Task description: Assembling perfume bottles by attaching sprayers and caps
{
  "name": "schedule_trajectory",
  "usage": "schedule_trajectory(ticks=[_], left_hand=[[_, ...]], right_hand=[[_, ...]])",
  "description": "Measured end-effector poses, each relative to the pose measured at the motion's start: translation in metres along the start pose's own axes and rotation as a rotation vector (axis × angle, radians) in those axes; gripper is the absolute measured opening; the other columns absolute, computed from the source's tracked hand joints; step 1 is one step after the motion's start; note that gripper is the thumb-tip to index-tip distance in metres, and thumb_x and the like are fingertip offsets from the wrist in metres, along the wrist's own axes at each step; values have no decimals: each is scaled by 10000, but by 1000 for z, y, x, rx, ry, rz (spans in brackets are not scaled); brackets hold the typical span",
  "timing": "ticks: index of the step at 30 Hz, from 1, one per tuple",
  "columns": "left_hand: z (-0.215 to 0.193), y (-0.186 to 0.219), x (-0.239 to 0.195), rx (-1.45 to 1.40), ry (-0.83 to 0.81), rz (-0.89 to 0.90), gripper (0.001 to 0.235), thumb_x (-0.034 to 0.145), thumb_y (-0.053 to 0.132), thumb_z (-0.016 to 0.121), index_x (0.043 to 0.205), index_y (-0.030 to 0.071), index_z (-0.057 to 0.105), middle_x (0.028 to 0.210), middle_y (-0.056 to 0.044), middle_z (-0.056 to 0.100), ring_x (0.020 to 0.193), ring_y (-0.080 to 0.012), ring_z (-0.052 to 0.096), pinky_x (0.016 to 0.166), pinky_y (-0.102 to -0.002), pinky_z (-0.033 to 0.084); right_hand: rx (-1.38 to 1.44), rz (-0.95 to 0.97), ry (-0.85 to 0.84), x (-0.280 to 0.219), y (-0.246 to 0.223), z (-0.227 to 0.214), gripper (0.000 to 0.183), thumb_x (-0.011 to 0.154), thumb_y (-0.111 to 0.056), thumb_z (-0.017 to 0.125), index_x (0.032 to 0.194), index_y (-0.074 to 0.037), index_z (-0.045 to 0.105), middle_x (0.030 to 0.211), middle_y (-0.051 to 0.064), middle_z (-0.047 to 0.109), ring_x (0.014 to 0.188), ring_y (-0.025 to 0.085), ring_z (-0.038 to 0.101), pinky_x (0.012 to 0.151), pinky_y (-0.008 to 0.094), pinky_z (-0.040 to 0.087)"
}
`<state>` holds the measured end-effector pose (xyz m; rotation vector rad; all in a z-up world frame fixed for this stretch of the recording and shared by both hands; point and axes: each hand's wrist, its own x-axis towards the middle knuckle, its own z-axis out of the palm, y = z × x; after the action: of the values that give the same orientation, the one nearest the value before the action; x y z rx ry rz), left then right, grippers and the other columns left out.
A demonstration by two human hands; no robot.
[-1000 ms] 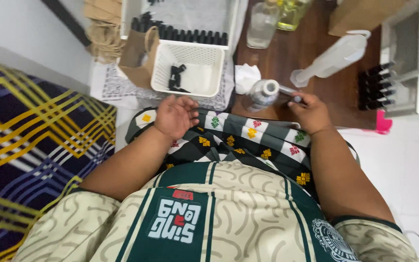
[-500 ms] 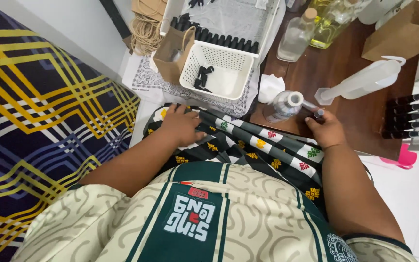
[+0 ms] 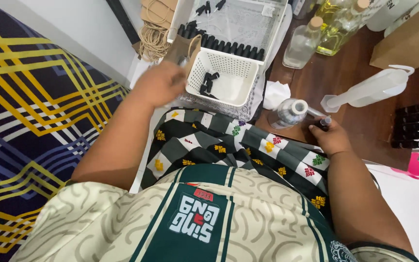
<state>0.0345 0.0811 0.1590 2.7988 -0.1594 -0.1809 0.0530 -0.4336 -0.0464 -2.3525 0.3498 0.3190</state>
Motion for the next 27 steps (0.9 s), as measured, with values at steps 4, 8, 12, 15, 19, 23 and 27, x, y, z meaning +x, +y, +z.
schedule_trajectory(ticks=[4, 8, 12, 15, 19, 23, 27], left_hand=[[5, -26, 47, -64, 40, -184, 415, 968, 314, 576, 1357, 191, 654, 1215, -204, 693, 1205, -416, 626, 1050, -552, 471], [54, -69, 99, -18, -42, -330, 401, 949, 272, 544, 1307, 165, 691, 1195, -152, 714, 1197, -347, 653, 1030, -489, 494], [53, -65, 124, 242, -269, -349, 462, 936, 356, 582, 1267, 71, 733, 1251, -207, 717, 1243, -375, 644, 1045, -510, 503], [52, -57, 134, 287, -390, -352, 494, 932, 310, 564, 1312, 26, 697, 1306, -236, 682, 1288, -398, 601, 1088, -526, 461], [52, -47, 145, 350, -571, -358, 548, 925, 241, 536, 1380, -43, 642, 1389, -278, 630, 1356, -434, 537, 1152, -551, 397], [45, -32, 143, 346, -571, -361, 542, 927, 225, 539, 1385, -48, 635, 1396, -280, 624, 1360, -434, 533, 1156, -547, 393], [36, -16, 138, 346, -568, -375, 536, 929, 205, 542, 1391, -54, 626, 1405, -282, 615, 1366, -434, 527, 1161, -543, 388]], right_hand=[[5, 40, -4, 8, 4, 4, 393, 878, -424, 807, 1245, -298, 744, 1250, 118, 713, 1255, 354, 605, 1066, 475, 472], [7, 44, -37, 10, 6, 5, 383, 877, -410, 811, 1239, -300, 754, 1296, 146, 696, 1272, 371, 595, 1058, 480, 479], [-3, 84, -62, 6, -2, 0, 388, 877, -439, 804, 1246, -332, 751, 1313, 115, 690, 1272, 345, 598, 1062, 472, 478], [20, 89, -94, -7, -25, -13, 379, 892, -408, 781, 1257, -313, 746, 1389, 182, 645, 1347, 392, 533, 1116, 488, 428], [3, 94, -92, 1, -19, -7, 410, 879, -422, 788, 1265, -290, 745, 1385, 205, 646, 1361, 412, 519, 1122, 511, 421], [38, 68, -110, 1, -20, -10, 378, 879, -395, 793, 1244, -306, 755, 1416, 199, 627, 1421, 374, 458, 1159, 471, 393], [98, 67, -138, 5, -17, -5, 414, 860, -372, 806, 1263, -302, 745, 1521, 256, 513, 1471, 376, 386, 1184, 431, 355]])
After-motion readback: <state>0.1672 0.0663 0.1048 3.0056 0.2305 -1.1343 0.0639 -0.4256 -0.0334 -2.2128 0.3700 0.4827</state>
